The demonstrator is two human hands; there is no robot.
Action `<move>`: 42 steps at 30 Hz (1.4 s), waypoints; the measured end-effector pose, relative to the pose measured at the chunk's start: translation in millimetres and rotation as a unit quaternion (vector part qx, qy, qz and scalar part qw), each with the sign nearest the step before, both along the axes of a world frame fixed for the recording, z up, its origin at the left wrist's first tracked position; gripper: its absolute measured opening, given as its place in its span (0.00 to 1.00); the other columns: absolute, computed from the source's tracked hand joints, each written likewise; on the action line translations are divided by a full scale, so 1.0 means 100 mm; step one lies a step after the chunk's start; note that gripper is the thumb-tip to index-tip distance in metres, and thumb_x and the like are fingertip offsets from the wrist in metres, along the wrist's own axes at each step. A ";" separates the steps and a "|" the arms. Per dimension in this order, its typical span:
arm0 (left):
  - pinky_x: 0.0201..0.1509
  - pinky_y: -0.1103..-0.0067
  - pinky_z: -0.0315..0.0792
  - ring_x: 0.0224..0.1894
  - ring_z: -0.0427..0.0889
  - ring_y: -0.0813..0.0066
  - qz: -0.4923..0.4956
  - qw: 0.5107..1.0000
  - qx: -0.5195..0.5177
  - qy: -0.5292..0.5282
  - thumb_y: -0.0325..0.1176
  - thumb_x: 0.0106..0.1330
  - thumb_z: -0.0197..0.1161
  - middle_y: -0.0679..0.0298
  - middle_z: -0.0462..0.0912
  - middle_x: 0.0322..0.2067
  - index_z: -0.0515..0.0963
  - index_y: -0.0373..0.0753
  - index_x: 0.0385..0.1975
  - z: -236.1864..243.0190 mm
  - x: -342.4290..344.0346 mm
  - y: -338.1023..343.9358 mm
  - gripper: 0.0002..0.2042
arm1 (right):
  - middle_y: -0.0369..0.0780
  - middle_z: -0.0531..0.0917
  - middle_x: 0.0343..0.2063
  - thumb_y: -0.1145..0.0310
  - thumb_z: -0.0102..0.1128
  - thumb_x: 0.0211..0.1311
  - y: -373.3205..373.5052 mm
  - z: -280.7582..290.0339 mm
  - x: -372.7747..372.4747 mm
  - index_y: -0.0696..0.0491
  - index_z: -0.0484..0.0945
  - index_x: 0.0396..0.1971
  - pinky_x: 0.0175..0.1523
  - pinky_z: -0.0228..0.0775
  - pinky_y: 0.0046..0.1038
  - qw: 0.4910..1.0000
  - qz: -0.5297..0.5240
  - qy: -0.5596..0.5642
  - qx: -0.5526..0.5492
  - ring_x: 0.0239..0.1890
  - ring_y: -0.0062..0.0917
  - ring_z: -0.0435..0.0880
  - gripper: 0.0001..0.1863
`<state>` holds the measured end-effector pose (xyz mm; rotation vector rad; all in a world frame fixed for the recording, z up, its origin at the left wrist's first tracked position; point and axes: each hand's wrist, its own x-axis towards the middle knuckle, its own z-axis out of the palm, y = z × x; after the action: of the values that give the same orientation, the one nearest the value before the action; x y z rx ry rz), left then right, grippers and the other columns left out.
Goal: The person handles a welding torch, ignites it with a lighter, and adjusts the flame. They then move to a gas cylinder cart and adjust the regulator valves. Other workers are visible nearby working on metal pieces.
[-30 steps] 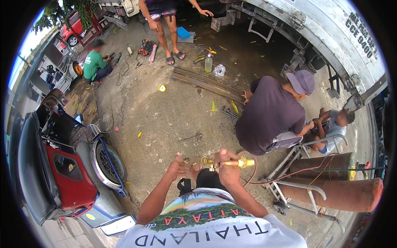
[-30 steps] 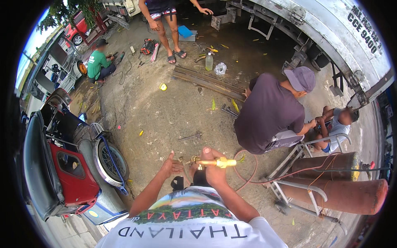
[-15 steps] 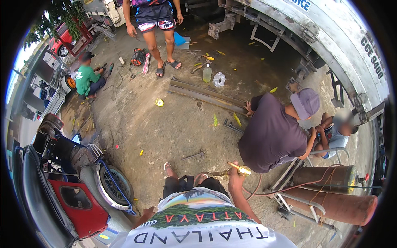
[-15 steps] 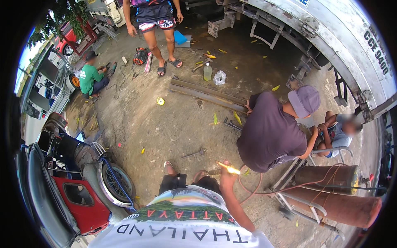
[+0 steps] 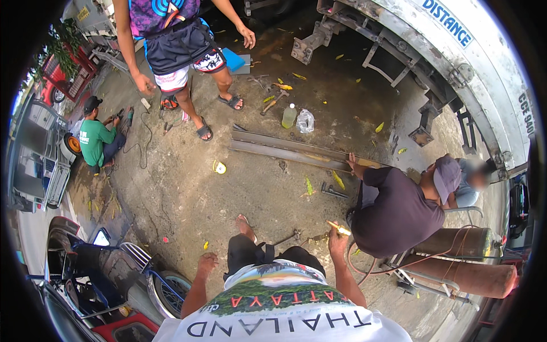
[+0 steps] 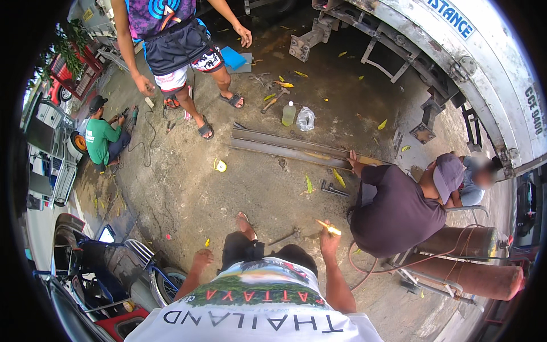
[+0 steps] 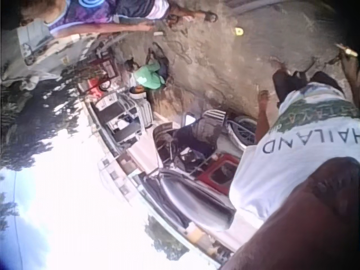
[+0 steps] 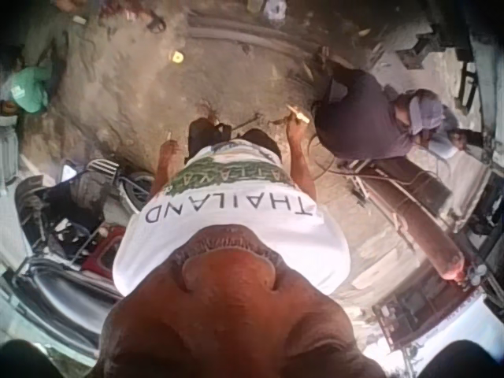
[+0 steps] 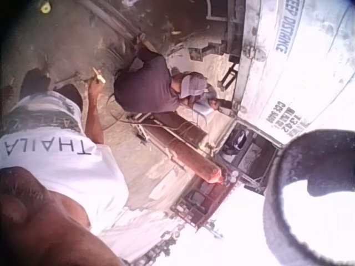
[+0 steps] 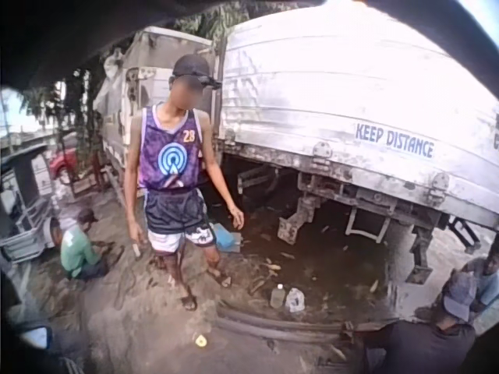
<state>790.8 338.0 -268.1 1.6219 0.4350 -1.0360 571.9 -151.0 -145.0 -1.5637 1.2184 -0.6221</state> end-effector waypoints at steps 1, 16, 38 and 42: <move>0.28 0.80 0.72 0.25 0.81 0.78 -0.019 0.997 0.048 -0.049 0.42 0.69 0.65 0.66 0.84 0.29 0.82 0.37 0.40 0.28 0.42 -0.16 0.13 | 0.29 0.73 0.17 0.56 0.61 0.71 -0.05 -0.10 0.11 0.58 0.77 0.24 0.26 0.62 0.24 1.000 0.001 0.023 -0.017 0.23 0.12 0.69 0.21; 0.19 0.80 0.65 0.19 0.74 0.77 0.037 0.996 0.046 0.061 0.38 0.69 0.64 0.67 0.77 0.23 0.80 0.41 0.34 0.19 2.39 0.64 0.08 | 0.33 0.74 0.20 0.61 0.63 0.69 0.28 -0.45 1.37 0.54 0.77 0.32 0.25 0.63 0.27 0.955 -0.276 0.011 0.105 0.22 0.18 0.72 0.12; 0.29 0.80 0.71 0.26 0.80 0.76 -0.262 0.950 0.168 -0.016 0.40 0.68 0.65 0.65 0.83 0.29 0.80 0.37 0.30 1.04 5.46 -2.70 0.12 | 0.36 0.69 0.15 0.51 0.57 0.73 -0.16 -0.46 3.55 0.58 0.72 0.20 0.29 0.61 0.33 0.946 -0.261 0.157 0.107 0.22 0.21 0.65 0.27; 0.27 0.81 0.70 0.25 0.79 0.78 -0.281 0.953 0.105 -0.032 0.39 0.70 0.61 0.65 0.82 0.31 0.80 0.34 0.42 1.12 5.86 -3.09 0.13 | 0.42 0.78 0.19 0.41 0.46 0.74 -0.42 -0.44 3.82 0.59 0.76 0.25 0.32 0.67 0.34 0.961 -0.222 0.128 0.107 0.24 0.28 0.76 0.33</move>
<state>1376.3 29.0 -156.3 2.0266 0.0276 -1.3843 953.7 -193.4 -188.8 -1.2190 1.7990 -0.5564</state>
